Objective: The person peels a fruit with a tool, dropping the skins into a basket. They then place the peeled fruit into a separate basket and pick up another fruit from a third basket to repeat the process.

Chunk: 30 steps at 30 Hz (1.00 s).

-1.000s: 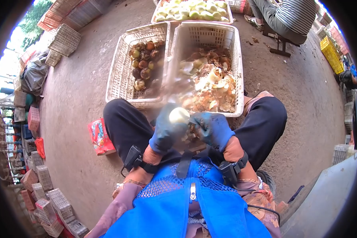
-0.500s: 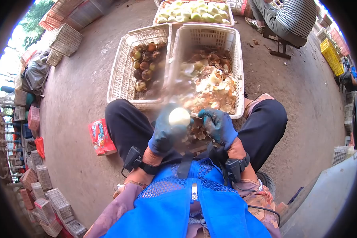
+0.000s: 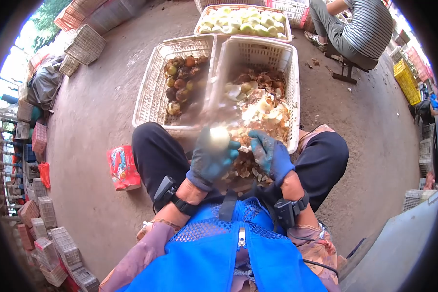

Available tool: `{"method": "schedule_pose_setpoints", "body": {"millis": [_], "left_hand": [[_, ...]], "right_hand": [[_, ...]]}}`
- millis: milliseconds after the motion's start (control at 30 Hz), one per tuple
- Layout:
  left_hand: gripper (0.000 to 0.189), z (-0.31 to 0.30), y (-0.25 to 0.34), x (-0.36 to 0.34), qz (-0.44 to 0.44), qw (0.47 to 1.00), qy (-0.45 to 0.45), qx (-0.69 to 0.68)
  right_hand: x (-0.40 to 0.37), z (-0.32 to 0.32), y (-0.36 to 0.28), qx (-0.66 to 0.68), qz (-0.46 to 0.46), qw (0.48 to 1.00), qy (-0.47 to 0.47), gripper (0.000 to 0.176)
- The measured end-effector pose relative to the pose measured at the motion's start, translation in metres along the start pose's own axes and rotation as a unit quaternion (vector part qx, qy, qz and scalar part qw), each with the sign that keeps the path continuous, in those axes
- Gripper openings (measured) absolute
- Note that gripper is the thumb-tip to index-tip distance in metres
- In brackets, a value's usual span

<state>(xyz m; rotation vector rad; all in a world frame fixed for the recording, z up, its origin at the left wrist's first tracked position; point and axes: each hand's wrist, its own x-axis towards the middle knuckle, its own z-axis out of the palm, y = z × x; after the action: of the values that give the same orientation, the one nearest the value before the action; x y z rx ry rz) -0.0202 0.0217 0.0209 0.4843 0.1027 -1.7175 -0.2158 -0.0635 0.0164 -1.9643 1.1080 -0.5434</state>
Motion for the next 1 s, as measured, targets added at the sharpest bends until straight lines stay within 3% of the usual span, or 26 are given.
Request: {"method": "schedule_pose_setpoints", "body": {"millis": [33,67,100,133,167,200,267,333,400,433,467,533,667,700,733,800,867,900,1000], "left_hand": [[0.049,0.002,-0.003,0.003,-0.001,1.0,-0.008,-0.001],[0.048,0.008,-0.007,0.008,0.033,0.997,0.068,-0.033],[0.047,0.015,-0.011,0.015,0.067,0.986,0.137,-0.065],[0.047,-0.008,-0.006,0.019,0.057,0.995,0.071,-0.029],[0.045,-0.019,0.003,0.019,0.041,0.997,0.063,-0.025],[0.043,-0.023,0.014,0.021,0.025,0.998,0.059,-0.019],[0.037,-0.017,0.036,0.035,0.11,0.986,0.116,0.048],[0.032,-0.012,0.064,0.059,0.125,0.981,0.103,0.109],[0.03,0.007,0.084,0.092,0.134,0.979,0.1,0.117],[0.031,0.01,0.096,0.115,0.141,0.976,0.106,0.127],[0.032,0.007,0.107,0.143,0.137,0.978,0.103,0.123],[0.031,0.013,0.125,0.197,0.122,0.98,0.131,0.086],[0.025,0.026,0.15,0.299,0.154,0.982,0.094,0.056],[0.024,0.029,0.163,0.323,0.118,0.99,0.074,0.018],[0.023,0.025,0.176,0.346,0.144,0.987,0.029,0.068],[0.024,0.022,0.202,0.395,0.178,0.981,0.067,0.033],[0.026,-0.005,0.249,0.448,0.115,0.993,-0.009,-0.023],[0.03,0.035,0.245,0.443,0.187,0.977,0.053,0.09],[0.035,0.056,0.284,0.488,0.221,0.962,0.105,0.122]], "right_hand": [[-0.001,0.009,0.007,0.086,-0.005,0.996,-0.019,0.03],[0.003,0.01,0.011,0.167,-0.016,0.985,-0.031,0.035],[0.003,-0.005,-0.011,0.022,-0.046,0.997,-0.05,0.035],[0.004,-0.021,-0.039,-0.123,-0.071,0.988,-0.067,0.035],[0.013,-0.03,-0.053,-0.234,0.03,0.959,-0.154,0.031],[0.019,-0.027,-0.036,-0.336,0.069,0.926,-0.158,0.023],[0.027,-0.055,-0.051,-0.273,0.073,0.959,0.017,0.017],[0.04,-0.068,-0.046,-0.208,0.035,0.976,0.056,0.023],[0.053,-0.067,-0.032,0.036,-0.005,0.996,0.084,0.035],[0.062,-0.061,-0.033,0.297,0.078,0.95,0.047,0.041],[0.063,-0.067,-0.037,0.432,0.191,0.881,0.029,0.039],[0.063,-0.059,-0.021,0.528,0.225,0.815,0.079,0.042],[0.07,-0.076,-0.019,0.585,0.266,0.753,0.14,0.047],[0.074,-0.079,-0.02,0.586,0.269,0.749,0.153,0.048],[0.078,-0.08,-0.02,0.588,0.273,0.744,0.164,0.049],[0.082,-0.082,-0.014,0.592,0.284,0.74,0.147,0.047],[0.09,-0.082,-0.007,0.584,0.306,0.738,0.142,0.045],[0.094,-0.086,-0.006,0.576,0.314,0.739,0.154,0.044],[0.105,-0.092,-0.002,0.559,0.325,0.734,0.206,0.048]]}}
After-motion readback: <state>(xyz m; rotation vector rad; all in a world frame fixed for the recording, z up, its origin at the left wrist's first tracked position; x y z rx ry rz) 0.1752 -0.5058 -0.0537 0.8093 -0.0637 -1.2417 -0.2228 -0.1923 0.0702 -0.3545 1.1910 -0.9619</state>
